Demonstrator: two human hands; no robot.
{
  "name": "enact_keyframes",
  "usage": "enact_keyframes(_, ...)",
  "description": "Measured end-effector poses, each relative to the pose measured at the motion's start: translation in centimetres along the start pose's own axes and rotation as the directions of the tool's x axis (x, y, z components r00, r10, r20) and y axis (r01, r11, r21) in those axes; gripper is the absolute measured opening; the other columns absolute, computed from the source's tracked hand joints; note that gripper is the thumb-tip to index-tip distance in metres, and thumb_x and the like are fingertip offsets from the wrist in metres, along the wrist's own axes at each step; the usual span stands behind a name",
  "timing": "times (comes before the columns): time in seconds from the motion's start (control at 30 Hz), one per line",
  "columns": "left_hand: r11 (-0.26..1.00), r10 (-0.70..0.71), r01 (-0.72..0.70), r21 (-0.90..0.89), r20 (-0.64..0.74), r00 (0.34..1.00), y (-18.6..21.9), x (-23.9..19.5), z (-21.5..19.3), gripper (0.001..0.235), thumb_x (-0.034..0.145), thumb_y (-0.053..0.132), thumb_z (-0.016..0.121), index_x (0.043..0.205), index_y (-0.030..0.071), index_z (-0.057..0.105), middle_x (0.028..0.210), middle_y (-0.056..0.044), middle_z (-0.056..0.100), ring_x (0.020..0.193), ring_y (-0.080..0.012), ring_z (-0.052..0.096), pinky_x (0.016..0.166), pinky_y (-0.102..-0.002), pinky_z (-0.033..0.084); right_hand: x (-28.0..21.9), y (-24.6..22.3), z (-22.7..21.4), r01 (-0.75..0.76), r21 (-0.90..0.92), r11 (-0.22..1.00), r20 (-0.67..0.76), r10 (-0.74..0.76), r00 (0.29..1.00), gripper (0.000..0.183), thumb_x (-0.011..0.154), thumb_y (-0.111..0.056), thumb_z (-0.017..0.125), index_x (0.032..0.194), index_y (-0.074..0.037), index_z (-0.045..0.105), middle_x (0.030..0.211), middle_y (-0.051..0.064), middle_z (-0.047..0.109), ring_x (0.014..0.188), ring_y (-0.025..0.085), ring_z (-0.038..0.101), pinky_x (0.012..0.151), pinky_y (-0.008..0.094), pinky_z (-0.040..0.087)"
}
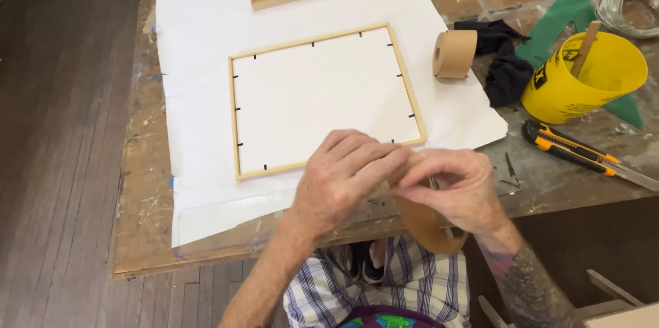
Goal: Applying water-activated paper tape to the back of a picture frame to seal it, involving cutting, wetting, and smoothing.
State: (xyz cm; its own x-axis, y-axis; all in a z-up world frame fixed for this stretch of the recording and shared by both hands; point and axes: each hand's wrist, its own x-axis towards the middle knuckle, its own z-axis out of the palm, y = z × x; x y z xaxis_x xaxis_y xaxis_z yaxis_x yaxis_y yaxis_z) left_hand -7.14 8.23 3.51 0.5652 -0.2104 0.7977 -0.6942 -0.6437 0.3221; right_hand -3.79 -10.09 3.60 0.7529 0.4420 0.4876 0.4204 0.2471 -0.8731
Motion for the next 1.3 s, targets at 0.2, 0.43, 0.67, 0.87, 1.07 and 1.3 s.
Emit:
enact_keyframes(0.2, 0.834, -0.397, 0.385, -0.395, 0.056, 0.916, -1.0, -2.5, 1.1, 0.029, 0.083, 0.0, 0.079, 0.105, 0.018, 0.081, 0.092, 0.001, 0.081, 0.087, -0.0241, 0.077, 0.084, -0.038, 0.06, -1.9, 2.0, -1.1, 0.028, 0.197, 0.98, -0.029, -0.023, 0.999, 0.018, 0.07, 0.008, 0.084, 0.085, 0.002, 0.077, 0.077, 0.021, 0.081, 0.069, 0.023, 0.08, 0.067, 0.035, 0.069)
enact_keyframes(0.43, 0.822, -0.491, 0.465, -0.33, 0.006, 0.871, -2.7, -3.9, -1.7, 0.036, 0.076, -0.008, 0.08, 0.103, 0.016, 0.083, 0.091, -0.001, 0.082, 0.087, -0.0258, 0.076, 0.086, -0.039, 0.06, -4.4, 1.8, -3.8, 0.153, 0.451, 0.879, -0.127, -0.107, 0.986, 0.021, 0.058, 0.006, 0.091, 0.068, 0.001, 0.073, 0.056, 0.023, 0.07, 0.043, 0.026, 0.072, 0.042, 0.035, 0.064)
enact_keyframes(0.67, 0.938, -0.336, 0.342, 0.047, -0.104, 0.936, -4.5, -6.6, -7.4, 0.031, 0.088, -0.009, 0.077, 0.116, 0.004, 0.072, 0.11, -0.012, 0.077, 0.1, -0.0244, 0.075, 0.093, -0.035, 0.061, -4.4, -0.7, -6.8, 0.15, 0.413, 0.898, -0.009, -0.161, 0.987, 0.019, 0.074, -0.011, 0.09, 0.091, -0.01, 0.08, 0.08, 0.008, 0.08, 0.067, 0.015, 0.079, 0.059, 0.025, 0.067)
enact_keyframes(0.87, 0.905, -0.176, 0.215, 0.367, -0.137, 0.975, -1.1, -10.6, -9.8, 0.019, 0.09, -0.002, 0.077, 0.107, 0.003, 0.072, 0.101, -0.011, 0.071, 0.089, -0.0286, 0.068, 0.084, -0.039, 0.058, -4.7, -0.6, -8.2, -0.136, -0.112, 0.984, -0.335, 0.092, 0.938, 0.015, 0.079, -0.005, 0.079, 0.093, -0.005, 0.072, 0.087, 0.012, 0.075, 0.072, 0.017, 0.075, 0.07, 0.024, 0.066)
enact_keyframes(1.07, 0.997, -0.007, -0.026, 0.079, 0.39, 0.921, 5.5, -13.3, -6.5, 0.01, 0.102, 0.011, 0.06, 0.094, 0.01, 0.067, 0.097, -0.004, 0.066, 0.091, -0.0211, 0.06, 0.088, -0.041, 0.046, -0.9, 0.0, -5.1, -0.332, -0.103, 0.938, -0.504, 0.238, 0.83, 0.02, 0.088, 0.002, 0.07, 0.108, 0.0, 0.07, 0.107, 0.013, 0.074, 0.098, 0.023, 0.073, 0.086, 0.033, 0.067)
enact_keyframes(1.3, 0.94, 0.19, -0.278, 0.199, 0.372, 0.909, 4.8, -2.1, -7.6, 0.03, 0.103, 0.01, 0.073, 0.132, 0.002, 0.066, 0.135, -0.015, 0.069, 0.121, -0.0278, 0.067, 0.103, -0.044, 0.056, -2.3, 0.3, -0.1, -0.285, -0.262, 0.922, -0.014, 0.291, 0.956, 0.03, 0.08, -0.013, 0.082, 0.109, -0.009, 0.077, 0.107, 0.009, 0.081, 0.095, 0.017, 0.079, 0.076, 0.022, 0.068)
